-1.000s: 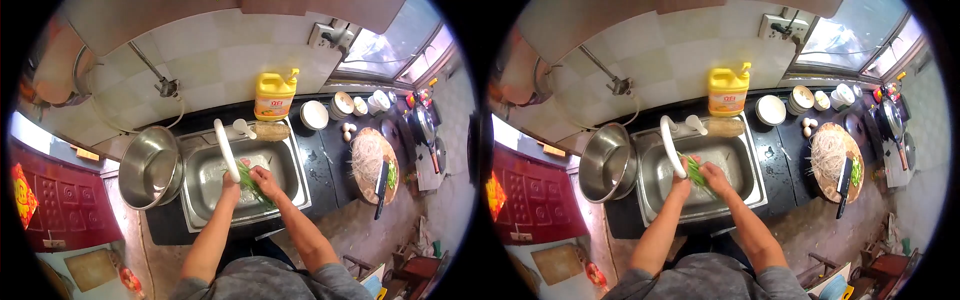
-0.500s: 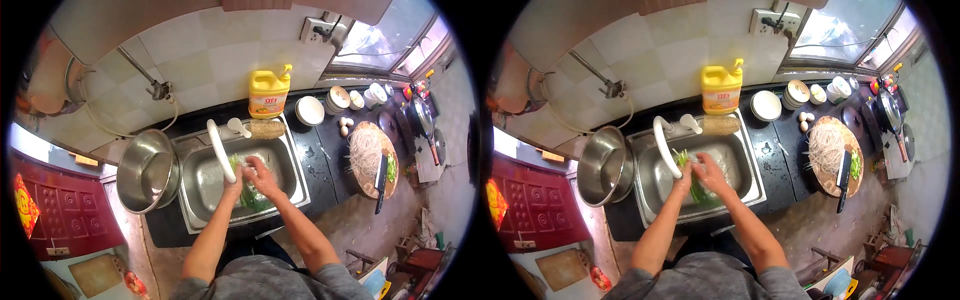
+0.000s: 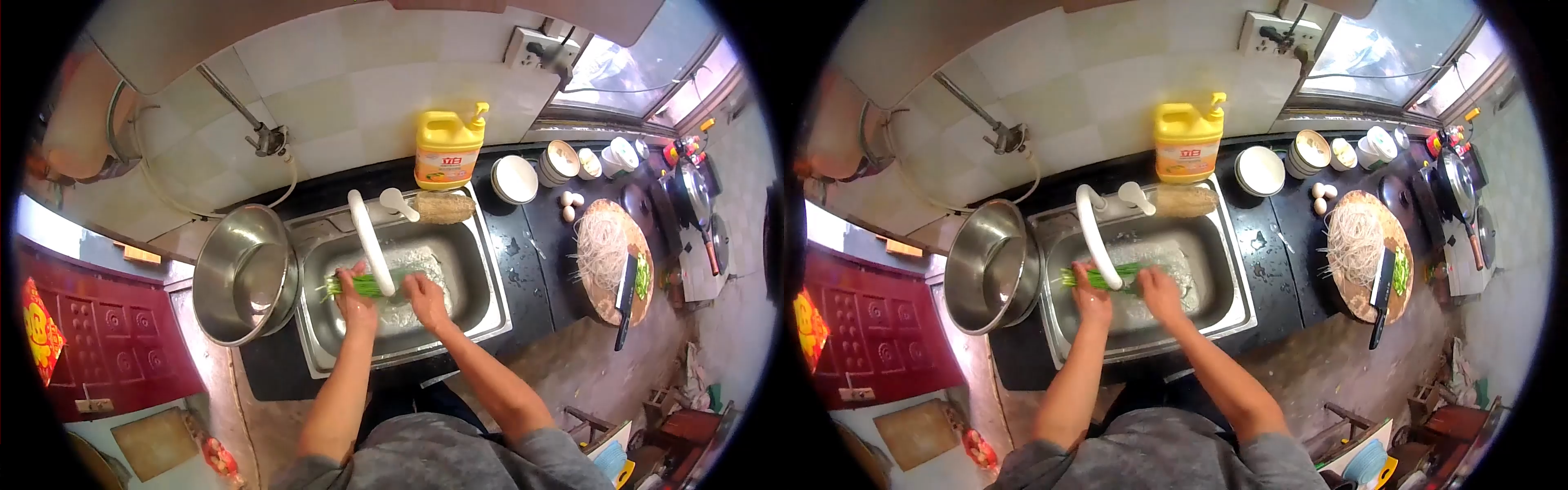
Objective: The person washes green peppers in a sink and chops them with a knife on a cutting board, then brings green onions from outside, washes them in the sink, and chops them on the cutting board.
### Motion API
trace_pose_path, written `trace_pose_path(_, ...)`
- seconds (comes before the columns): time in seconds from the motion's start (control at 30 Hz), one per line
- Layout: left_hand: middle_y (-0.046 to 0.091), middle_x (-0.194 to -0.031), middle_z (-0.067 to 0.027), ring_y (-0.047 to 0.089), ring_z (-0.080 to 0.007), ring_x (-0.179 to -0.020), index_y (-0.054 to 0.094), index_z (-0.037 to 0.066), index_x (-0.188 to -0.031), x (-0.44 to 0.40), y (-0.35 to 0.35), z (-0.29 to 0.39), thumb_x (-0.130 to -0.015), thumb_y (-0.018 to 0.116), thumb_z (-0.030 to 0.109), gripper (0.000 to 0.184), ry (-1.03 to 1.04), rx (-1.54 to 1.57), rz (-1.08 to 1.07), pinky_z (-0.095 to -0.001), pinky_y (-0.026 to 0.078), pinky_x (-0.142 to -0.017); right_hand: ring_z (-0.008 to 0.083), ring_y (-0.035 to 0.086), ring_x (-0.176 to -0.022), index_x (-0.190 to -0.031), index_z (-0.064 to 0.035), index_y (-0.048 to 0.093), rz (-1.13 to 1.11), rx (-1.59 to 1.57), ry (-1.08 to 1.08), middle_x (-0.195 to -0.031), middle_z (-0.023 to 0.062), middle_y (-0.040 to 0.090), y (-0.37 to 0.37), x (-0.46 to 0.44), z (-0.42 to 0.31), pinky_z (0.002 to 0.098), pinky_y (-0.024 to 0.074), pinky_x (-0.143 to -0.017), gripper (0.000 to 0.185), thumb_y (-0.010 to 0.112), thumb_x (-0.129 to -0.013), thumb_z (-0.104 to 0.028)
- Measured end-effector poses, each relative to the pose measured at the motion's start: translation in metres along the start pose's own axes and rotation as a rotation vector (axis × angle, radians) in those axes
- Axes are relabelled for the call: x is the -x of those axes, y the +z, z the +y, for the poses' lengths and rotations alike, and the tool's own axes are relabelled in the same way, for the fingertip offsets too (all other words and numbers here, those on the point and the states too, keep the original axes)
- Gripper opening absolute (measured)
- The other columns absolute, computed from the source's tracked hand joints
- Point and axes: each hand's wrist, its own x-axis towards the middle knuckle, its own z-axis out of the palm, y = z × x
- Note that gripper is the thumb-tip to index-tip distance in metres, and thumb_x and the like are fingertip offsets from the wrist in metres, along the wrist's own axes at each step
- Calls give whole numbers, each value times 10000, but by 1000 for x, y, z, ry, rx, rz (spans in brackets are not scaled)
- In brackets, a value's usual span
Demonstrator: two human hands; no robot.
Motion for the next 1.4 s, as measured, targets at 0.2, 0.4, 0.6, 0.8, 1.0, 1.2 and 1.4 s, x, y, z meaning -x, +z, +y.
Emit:
trace_pose_path(0.2,377,-626,23,397,-124,-583,435,137,-704,51,13,11,-983,600,341,383,-117,-27,13,-317,358,-576,241,641,-758,-1224,-16,566,-123,-1153,508,-933,126,650,48,-39,62,393,559,-724,495,413,-1029,-444)
trace_pose_path(0.4,327,-543,34,311,-118,-466,425,124,-636,92,6,44,-976,553,203,372,-69,-170,-208,-298,287,-496,136,488,-625,-947,-70,550,175,-1293,538,-706,21,501,31,-100,120,280,399,-498,332,423,-1020,-368)
trace_pose_path(0.6,210,-460,41,204,-116,-426,256,191,-560,104,-2,134,-1026,467,294,522,98,-68,-271,-306,230,-466,142,363,-454,-811,-140,502,460,-1083,366,-569,-18,382,-32,-89,94,303,286,-391,300,418,-1018,-340)
trace_pose_path(0.8,328,-523,45,304,-97,-447,353,180,-590,73,-20,142,-962,609,336,478,-5,-124,89,-301,279,-471,154,527,-569,-997,-131,610,480,-212,78,-711,30,577,-93,-71,66,321,439,-506,225,500,-1007,-328)
trace_pose_path(1.0,419,-644,2,509,-156,-583,512,68,-762,21,11,21,-875,707,478,468,-280,-192,180,-316,428,-532,190,553,-1099,-1322,-62,478,-291,-152,-119,-1230,128,559,7,-6,2,350,451,-965,553,747,-858,-199)
trace_pose_path(1.2,596,-1050,-60,580,-199,-939,532,61,-1161,19,7,-27,-874,704,152,347,-296,-328,-246,-361,491,-818,127,587,-927,-1166,-23,546,-61,-314,-52,-1016,47,629,-23,0,45,321,509,-869,282,654,-939,-151)
trace_pose_path(1.4,640,-1068,-69,614,-172,-924,579,-14,-1169,18,0,-34,-952,617,247,341,-312,-551,-285,-326,499,-794,63,505,-858,-1046,-21,625,10,-157,-117,-910,-36,594,-57,7,46,234,423,-769,241,545,-1012,-246)
